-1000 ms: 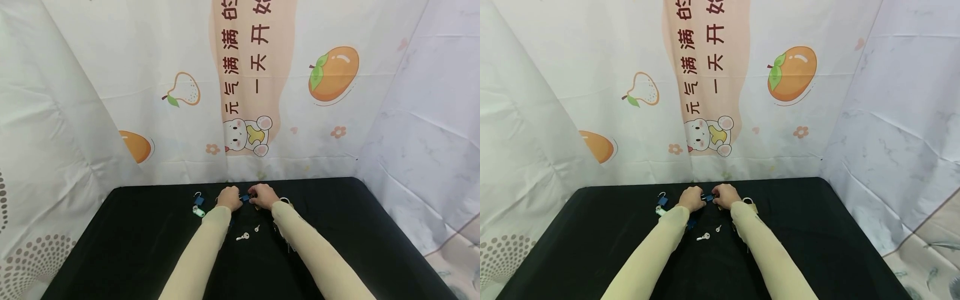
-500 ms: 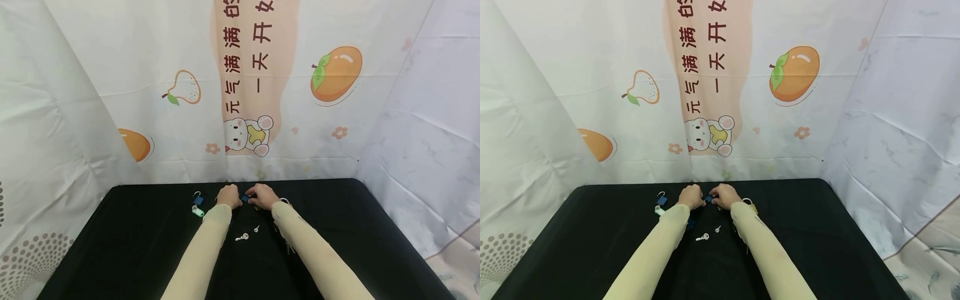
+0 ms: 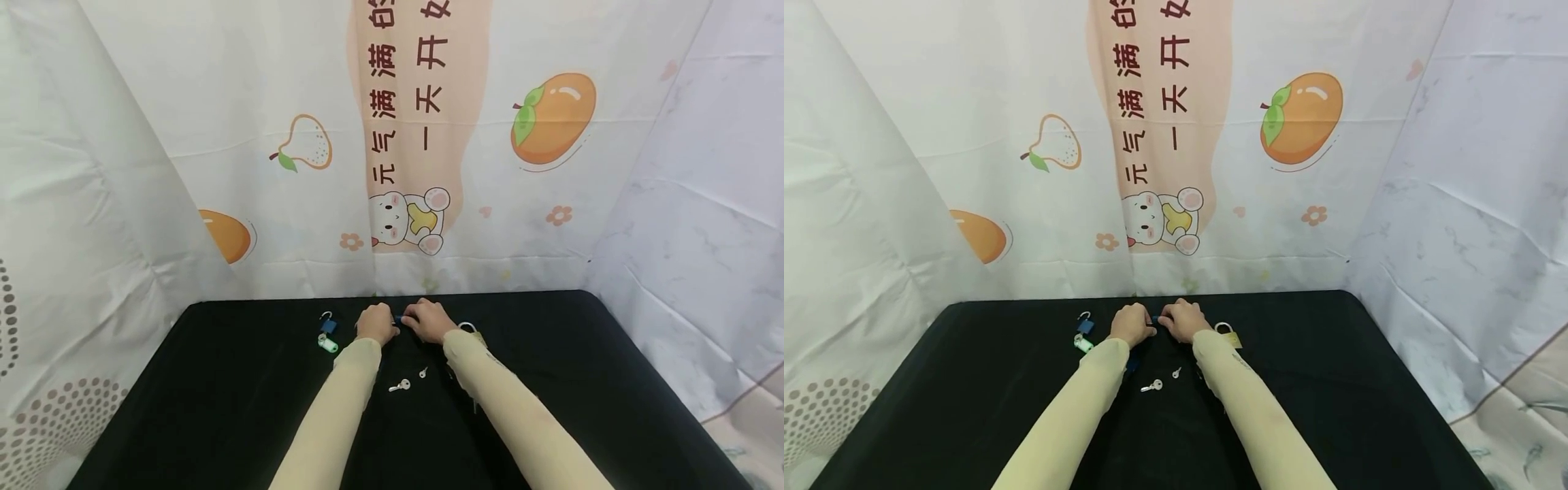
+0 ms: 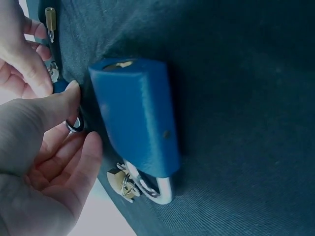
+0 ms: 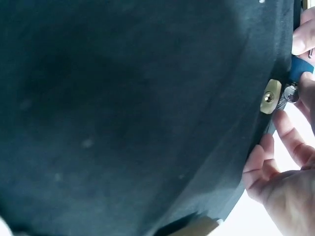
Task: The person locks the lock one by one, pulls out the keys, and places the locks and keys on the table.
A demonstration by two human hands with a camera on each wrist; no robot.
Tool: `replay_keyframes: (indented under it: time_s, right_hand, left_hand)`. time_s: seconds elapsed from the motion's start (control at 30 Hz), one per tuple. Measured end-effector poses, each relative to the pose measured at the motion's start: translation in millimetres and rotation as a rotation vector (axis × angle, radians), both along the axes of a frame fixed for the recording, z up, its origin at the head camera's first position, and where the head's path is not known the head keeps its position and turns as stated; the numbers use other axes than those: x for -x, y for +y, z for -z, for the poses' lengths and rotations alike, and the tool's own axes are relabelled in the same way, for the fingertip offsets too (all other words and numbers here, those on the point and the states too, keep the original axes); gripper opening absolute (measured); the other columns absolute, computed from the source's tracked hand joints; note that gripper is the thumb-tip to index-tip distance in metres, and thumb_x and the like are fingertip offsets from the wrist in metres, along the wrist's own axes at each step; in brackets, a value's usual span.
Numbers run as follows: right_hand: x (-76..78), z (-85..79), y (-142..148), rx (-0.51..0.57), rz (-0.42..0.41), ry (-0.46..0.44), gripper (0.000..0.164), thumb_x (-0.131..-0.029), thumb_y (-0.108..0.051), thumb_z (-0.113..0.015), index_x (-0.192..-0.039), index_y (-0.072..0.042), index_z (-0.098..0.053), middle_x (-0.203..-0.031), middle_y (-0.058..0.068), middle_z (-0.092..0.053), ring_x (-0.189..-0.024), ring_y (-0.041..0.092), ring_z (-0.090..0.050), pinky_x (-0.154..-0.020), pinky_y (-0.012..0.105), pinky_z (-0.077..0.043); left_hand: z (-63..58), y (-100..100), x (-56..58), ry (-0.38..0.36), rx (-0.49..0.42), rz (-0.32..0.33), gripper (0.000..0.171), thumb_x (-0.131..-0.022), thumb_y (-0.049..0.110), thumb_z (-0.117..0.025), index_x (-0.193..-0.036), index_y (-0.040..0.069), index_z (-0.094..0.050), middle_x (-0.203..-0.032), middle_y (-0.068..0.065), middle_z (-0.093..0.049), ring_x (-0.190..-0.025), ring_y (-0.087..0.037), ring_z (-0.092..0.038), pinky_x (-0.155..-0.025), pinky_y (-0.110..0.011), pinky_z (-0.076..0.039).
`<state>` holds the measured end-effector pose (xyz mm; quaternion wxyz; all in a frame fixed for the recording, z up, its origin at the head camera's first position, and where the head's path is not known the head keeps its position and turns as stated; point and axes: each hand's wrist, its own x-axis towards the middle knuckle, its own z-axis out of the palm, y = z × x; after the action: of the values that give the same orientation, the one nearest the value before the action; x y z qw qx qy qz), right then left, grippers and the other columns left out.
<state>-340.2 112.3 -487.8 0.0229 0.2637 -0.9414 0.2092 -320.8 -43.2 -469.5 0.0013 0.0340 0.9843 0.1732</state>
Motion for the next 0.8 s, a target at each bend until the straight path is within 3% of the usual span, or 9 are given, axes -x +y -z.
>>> replay_keyframes:
  time_s: [0.2, 0.37, 0.47, 0.53, 0.6, 0.67, 0.8]
  right_hand:
    - [1.0, -2.4, 1.8, 0.018, 0.068, -0.049, 0.014, -0.102, -0.017, -0.064, -0.101, -0.007, -0.073, -0.097, 0.008, -0.064, -0.092, 0.024, -0.06, -0.087, 0.044, -0.05]
    - [-0.7, -0.9, 2.4, 0.051, 0.097, -0.049, 0.016, -0.102, -0.017, -0.064, -0.099, -0.004, -0.073, -0.096, 0.009, -0.065, -0.093, 0.025, -0.061, -0.088, 0.044, -0.05]
    - [1.6, -3.5, 7.6, 0.048, 0.05, -0.033, 0.017, -0.102, -0.017, -0.062, -0.101, -0.003, -0.073, -0.097, 0.01, -0.066, -0.094, 0.027, -0.063, -0.088, 0.045, -0.051]
    - [2.8, -9.6, 13.5, 0.049, -0.008, 0.002, 0.017, -0.103, -0.016, -0.06, -0.102, -0.004, -0.072, -0.096, 0.008, -0.068, -0.093, 0.026, -0.064, -0.086, 0.044, -0.052]
    - [-3.5, -21.2, 20.5, 0.075, -0.057, 0.029, 0.018, -0.105, -0.018, -0.057, -0.104, -0.005, -0.07, -0.095, 0.007, -0.069, -0.088, 0.022, -0.065, -0.082, 0.041, -0.053]
    - [-17.9, -33.8, 27.6, 0.133, -0.103, 0.06, 0.019, -0.107, -0.019, -0.055, -0.104, -0.006, -0.068, -0.092, 0.005, -0.068, -0.079, 0.016, -0.063, -0.075, 0.037, -0.053]
    - [-67.8, -58.5, 40.6, 0.282, -0.163, -0.004, 0.019, -0.108, -0.023, -0.051, -0.105, -0.01, -0.064, -0.084, -0.001, -0.063, -0.064, 0.008, -0.053, -0.061, 0.03, -0.049]
  left_hand:
    - [-0.9, 0.0, -0.6, -0.009, -0.054, 0.008, 0.018, -0.083, 0.019, -0.086, -0.077, 0.012, -0.071, -0.079, -0.001, -0.068, -0.078, -0.024, -0.066, -0.075, -0.042, -0.056]
    - [-1.2, -0.6, 0.3, -0.023, -0.033, 0.04, 0.009, -0.088, 0.017, -0.081, -0.084, 0.012, -0.075, -0.086, -0.002, -0.071, -0.081, -0.023, -0.066, -0.079, -0.041, -0.056]
    - [-2.0, -3.7, 2.2, -0.02, -0.033, 0.097, 0.009, -0.093, 0.018, -0.075, -0.085, 0.013, -0.074, -0.085, -0.001, -0.07, -0.077, -0.021, -0.065, -0.076, -0.041, -0.055]
    - [-6.5, -8.7, -0.2, 0.015, -0.087, 0.16, 0.009, -0.095, 0.018, -0.072, -0.088, 0.012, -0.074, -0.084, -0.001, -0.069, -0.074, -0.019, -0.063, -0.073, -0.04, -0.055]
    - [-12.3, -15.3, -8.7, 0.087, -0.175, 0.237, 0.009, -0.097, 0.019, -0.07, -0.093, 0.012, -0.074, -0.084, 0.001, -0.069, -0.072, -0.015, -0.062, -0.071, -0.038, -0.053]
    - [-19.0, -22.6, -24.2, 0.176, -0.29, 0.315, 0.009, -0.099, 0.02, -0.069, -0.097, 0.013, -0.074, -0.085, 0.003, -0.069, -0.071, -0.011, -0.06, -0.069, -0.034, -0.052]
    - [-31.1, -35.8, -66.2, 0.287, -0.461, 0.443, 0.013, -0.101, 0.023, -0.066, -0.104, 0.013, -0.074, -0.084, 0.01, -0.069, -0.067, -0.004, -0.057, -0.063, -0.027, -0.049]
